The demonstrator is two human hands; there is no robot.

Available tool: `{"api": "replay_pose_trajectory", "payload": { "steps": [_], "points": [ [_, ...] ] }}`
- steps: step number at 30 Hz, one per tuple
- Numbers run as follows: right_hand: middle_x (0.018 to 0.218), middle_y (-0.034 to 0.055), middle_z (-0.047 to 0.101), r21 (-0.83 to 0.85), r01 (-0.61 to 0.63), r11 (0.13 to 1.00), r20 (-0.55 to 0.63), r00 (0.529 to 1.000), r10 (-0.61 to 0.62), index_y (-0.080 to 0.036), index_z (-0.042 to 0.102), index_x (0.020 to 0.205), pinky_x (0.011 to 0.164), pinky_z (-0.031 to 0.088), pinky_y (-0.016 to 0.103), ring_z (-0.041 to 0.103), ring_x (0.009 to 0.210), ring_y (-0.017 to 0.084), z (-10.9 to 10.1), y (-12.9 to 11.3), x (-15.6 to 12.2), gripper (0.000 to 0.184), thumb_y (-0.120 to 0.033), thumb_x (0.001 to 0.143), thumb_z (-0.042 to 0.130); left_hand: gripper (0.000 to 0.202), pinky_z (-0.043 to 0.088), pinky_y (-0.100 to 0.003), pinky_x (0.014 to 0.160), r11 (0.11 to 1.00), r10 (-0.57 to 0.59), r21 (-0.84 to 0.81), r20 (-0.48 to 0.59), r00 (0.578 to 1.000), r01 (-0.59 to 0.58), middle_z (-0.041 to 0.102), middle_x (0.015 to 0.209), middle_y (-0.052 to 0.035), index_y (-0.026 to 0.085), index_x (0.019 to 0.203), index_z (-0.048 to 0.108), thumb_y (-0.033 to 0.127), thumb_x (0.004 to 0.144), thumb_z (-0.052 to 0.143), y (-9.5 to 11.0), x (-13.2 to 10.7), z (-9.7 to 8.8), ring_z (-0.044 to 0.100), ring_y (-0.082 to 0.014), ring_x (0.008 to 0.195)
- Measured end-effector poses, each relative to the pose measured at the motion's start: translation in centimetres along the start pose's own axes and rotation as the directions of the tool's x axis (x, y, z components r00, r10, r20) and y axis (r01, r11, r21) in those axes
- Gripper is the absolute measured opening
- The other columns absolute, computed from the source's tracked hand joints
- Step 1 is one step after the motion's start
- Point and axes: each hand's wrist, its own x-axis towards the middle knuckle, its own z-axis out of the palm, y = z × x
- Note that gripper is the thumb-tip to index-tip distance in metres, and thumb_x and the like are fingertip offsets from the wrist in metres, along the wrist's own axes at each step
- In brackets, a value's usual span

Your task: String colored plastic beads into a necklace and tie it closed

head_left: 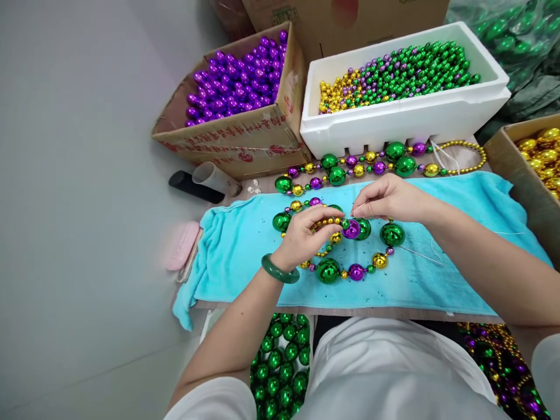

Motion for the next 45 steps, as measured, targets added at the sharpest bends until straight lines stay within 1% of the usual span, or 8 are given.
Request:
{"api": "replay_pose_trajectory", "payload": {
  "steps": [6, 10, 18, 22, 30, 35, 39, 45],
  "points": [
    [0.05, -0.0034, 0.053, 0.016, 0.019, 1.0, -0.144, 0.989, -0.016, -0.015, 0.065, 0.065, 0.042, 0.033, 0.022, 0.043, 0.043, 0.006, -0.3, -0.3, -1.0, 0.023, -0.037, 0.069, 0.072, 0.017, 0.047, -0.03, 0.072, 0.999, -0.02, -0.04, 0.026, 0.999, 0.021, 0.065, 0.076, -0.0037, 0.018, 0.074, 0.069, 0.031, 0.082, 0.062, 0.9, 0.6, 0.9, 0.058, -0.0145, 0.073],
    [0.053, -0.0028, 0.051, -0.07, 0.001, 0.998, -0.247, 0.969, -0.019, -0.015, 0.062, 0.066, 0.045, 0.034, 0.023, 0.043, 0.047, 0.007, -2.4, 0.1, -2.9, 0.019, -0.032, 0.073, 0.068, 0.017, 0.048, -0.03, 0.075, 0.966, -0.13, -0.197, 0.178, 0.975, 0.165, 0.067, 0.087, -0.0048, 0.019, 0.073, 0.069, 0.034, 0.079, 0.064, 1.6, 1.2, 1.6, 0.061, -0.0165, 0.083],
    [0.063, 0.0017, 0.057, -0.374, -0.442, 0.815, -0.7, 0.711, 0.065, -0.014, 0.067, 0.077, 0.057, 0.039, 0.029, 0.05, 0.061, 0.013, -9.5, 5.4, -12.7, 0.013, -0.026, 0.072, 0.065, 0.015, 0.043, -0.026, 0.051, 0.88, -0.337, -0.216, 0.346, 0.876, 0.424, 0.064, 0.072, -0.0022, 0.023, 0.069, 0.069, 0.038, 0.07, 0.072, 0.7, 1.2, 1.3, 0.053, -0.0138, 0.06],
    [0.075, 0.0063, 0.065, -0.429, -0.549, 0.717, -0.648, 0.741, 0.179, -0.016, 0.07, 0.082, 0.064, 0.042, 0.032, 0.057, 0.07, 0.018, -8.4, 9.2, -14.5, 0.018, -0.032, 0.076, 0.062, 0.018, 0.04, -0.024, 0.047, 0.831, -0.43, -0.198, 0.365, 0.826, 0.52, 0.061, 0.065, -0.002, 0.022, 0.072, 0.07, 0.04, 0.073, 0.07, 0.3, 1.7, 2.0, 0.051, -0.0129, 0.056],
    [0.088, 0.0106, 0.062, -0.67, -0.539, 0.511, -0.53, 0.829, 0.18, -0.018, 0.066, 0.082, 0.073, 0.042, 0.037, 0.056, 0.085, 0.027, -7.2, 13.3, -12.8, 0.019, -0.035, 0.074, 0.067, 0.023, 0.04, -0.019, 0.047, 0.815, -0.455, -0.232, 0.31, 0.835, 0.53, 0.067, 0.069, -0.0036, 0.016, 0.077, 0.068, 0.038, 0.073, 0.067, 2.6, 2.7, 4.2, 0.054, -0.0092, 0.054],
    [0.102, 0.017, 0.062, -0.626, -0.63, 0.459, -0.699, 0.715, 0.028, -0.018, 0.064, 0.095, 0.07, 0.041, 0.037, 0.057, 0.091, 0.029, -7.7, 12.5, -15.6, 0.031, -0.044, 0.079, 0.062, 0.022, 0.038, -0.018, 0.044, 0.792, -0.488, -0.266, 0.265, 0.832, 0.549, 0.066, 0.068, -0.0035, 0.016, 0.079, 0.067, 0.036, 0.074, 0.066, 1.8, 2.3, 3.9, 0.052, -0.0075, 0.051],
    [0.078, 0.0096, 0.065, -0.49, -0.786, 0.377, -0.733, 0.606, 0.309, -0.021, 0.062, 0.081, 0.054, 0.034, 0.032, 0.056, 0.067, 0.023, -5.9, 11.5, -18.9, 0.032, -0.053, 0.076, 0.06, 0.023, 0.04, -0.021, 0.048, 0.808, -0.492, -0.245, 0.219, 0.842, 0.536, 0.066, 0.068, -0.0021, 0.016, 0.077, 0.068, 0.039, 0.072, 0.069, 1.1, 2.1, 3.7, 0.053, -0.0094, 0.055],
    [0.084, 0.0074, 0.062, -0.516, -0.728, 0.451, -0.706, 0.66, 0.257, -0.021, 0.055, 0.076, 0.058, 0.034, 0.029, 0.054, 0.073, 0.02, -4.1, 12.1, -19.9, 0.016, -0.036, 0.079, 0.058, 0.024, 0.034, -0.024, 0.046, 0.84, -0.47, -0.204, 0.191, 0.862, 0.503, 0.063, 0.063, 0.004, 0.024, 0.075, 0.069, 0.047, 0.071, 0.069, -0.1, 2.9, 3.8, 0.052, -0.0105, 0.053]
  ]
}}
